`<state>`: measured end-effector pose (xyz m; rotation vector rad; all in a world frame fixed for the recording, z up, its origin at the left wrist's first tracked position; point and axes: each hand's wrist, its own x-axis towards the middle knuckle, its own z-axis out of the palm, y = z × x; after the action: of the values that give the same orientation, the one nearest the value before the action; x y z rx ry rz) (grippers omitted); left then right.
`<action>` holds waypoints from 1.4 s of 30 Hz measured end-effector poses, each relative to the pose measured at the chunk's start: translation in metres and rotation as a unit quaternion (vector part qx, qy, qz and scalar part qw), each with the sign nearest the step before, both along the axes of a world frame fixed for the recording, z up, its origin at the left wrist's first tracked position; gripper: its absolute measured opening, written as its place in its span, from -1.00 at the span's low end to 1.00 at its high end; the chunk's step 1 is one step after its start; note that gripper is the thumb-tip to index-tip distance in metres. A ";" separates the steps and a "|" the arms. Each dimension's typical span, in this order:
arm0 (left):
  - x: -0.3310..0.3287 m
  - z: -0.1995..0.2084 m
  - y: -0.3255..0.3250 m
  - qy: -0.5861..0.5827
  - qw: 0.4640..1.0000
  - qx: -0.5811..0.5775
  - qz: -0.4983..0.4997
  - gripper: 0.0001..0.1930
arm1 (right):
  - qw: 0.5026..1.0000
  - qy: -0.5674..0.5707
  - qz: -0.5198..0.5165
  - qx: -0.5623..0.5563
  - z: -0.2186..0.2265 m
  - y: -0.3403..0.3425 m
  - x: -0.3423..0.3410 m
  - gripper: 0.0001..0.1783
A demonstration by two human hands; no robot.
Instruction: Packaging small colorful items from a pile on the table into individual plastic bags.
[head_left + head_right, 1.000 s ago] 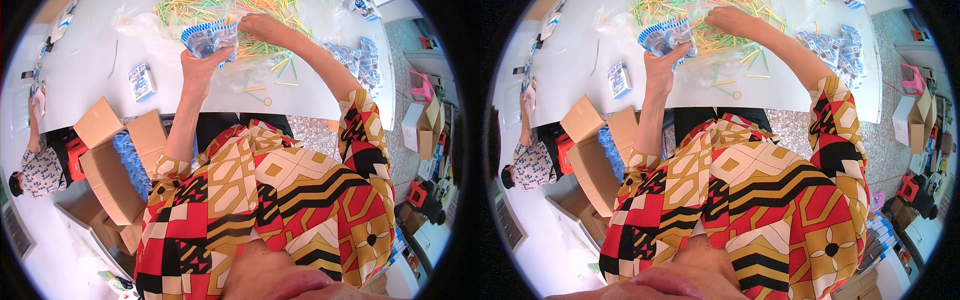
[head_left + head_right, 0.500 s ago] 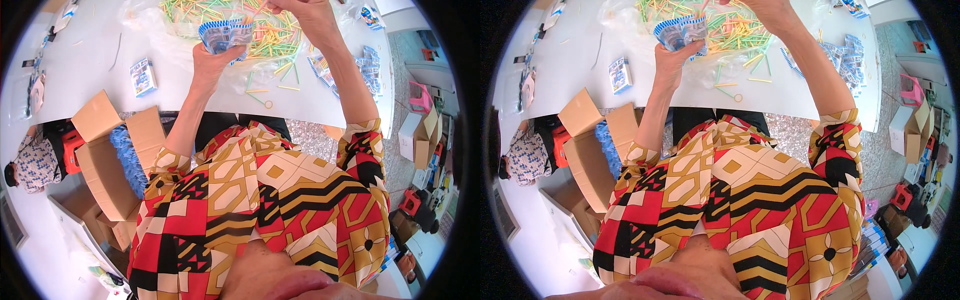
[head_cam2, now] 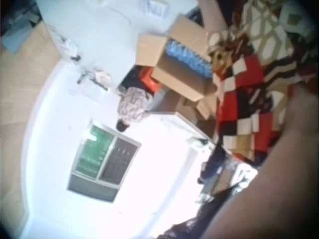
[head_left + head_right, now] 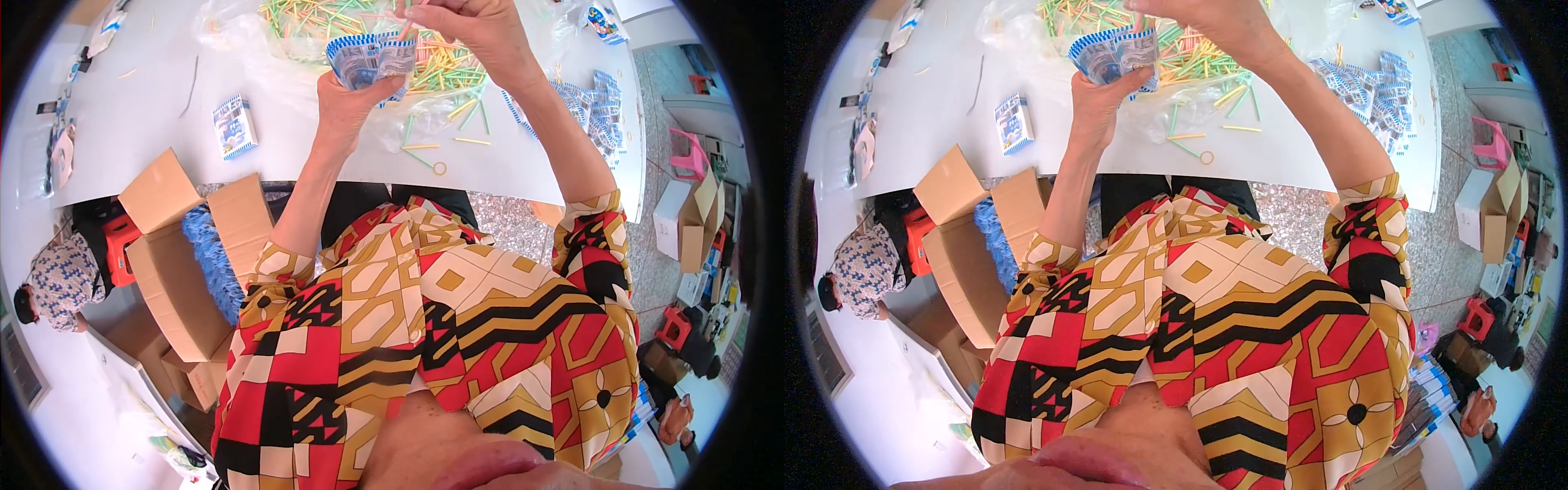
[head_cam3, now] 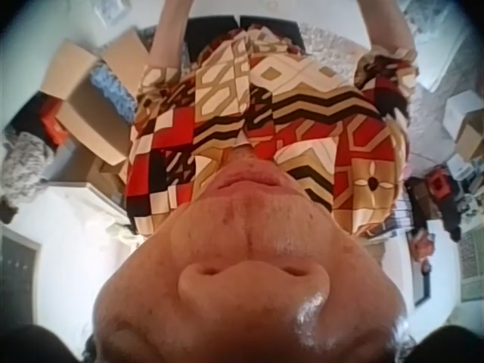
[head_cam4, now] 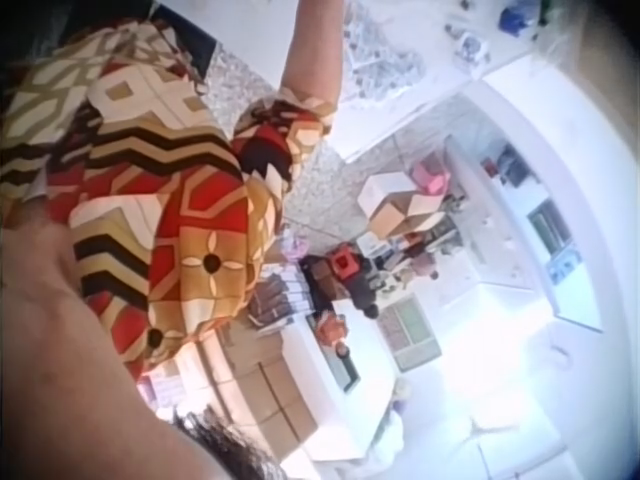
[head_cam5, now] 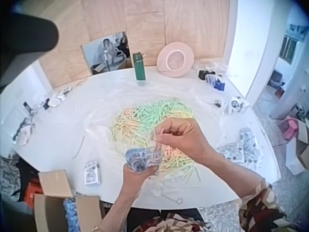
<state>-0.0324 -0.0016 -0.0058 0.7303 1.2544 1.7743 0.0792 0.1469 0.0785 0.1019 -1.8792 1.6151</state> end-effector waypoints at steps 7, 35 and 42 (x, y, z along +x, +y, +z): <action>0.000 -0.003 0.003 0.004 1.000 0.000 0.008 -0.71 | 0.986 -0.159 -0.042 -0.030 0.006 -0.010 0.004 -0.94; 0.018 0.004 0.011 0.042 0.998 -0.044 -0.012 -0.59 | 0.996 -0.075 -0.057 -0.004 -0.045 0.002 0.039 -0.84; 0.013 0.005 0.014 -0.042 0.997 0.004 -0.072 -0.75 | 0.945 -0.056 -0.314 0.075 -0.013 0.009 0.107 -0.88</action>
<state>-0.0195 0.0123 -0.0005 0.7243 1.1116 1.6768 0.1860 0.1564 0.0660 -0.4888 -1.8570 1.0564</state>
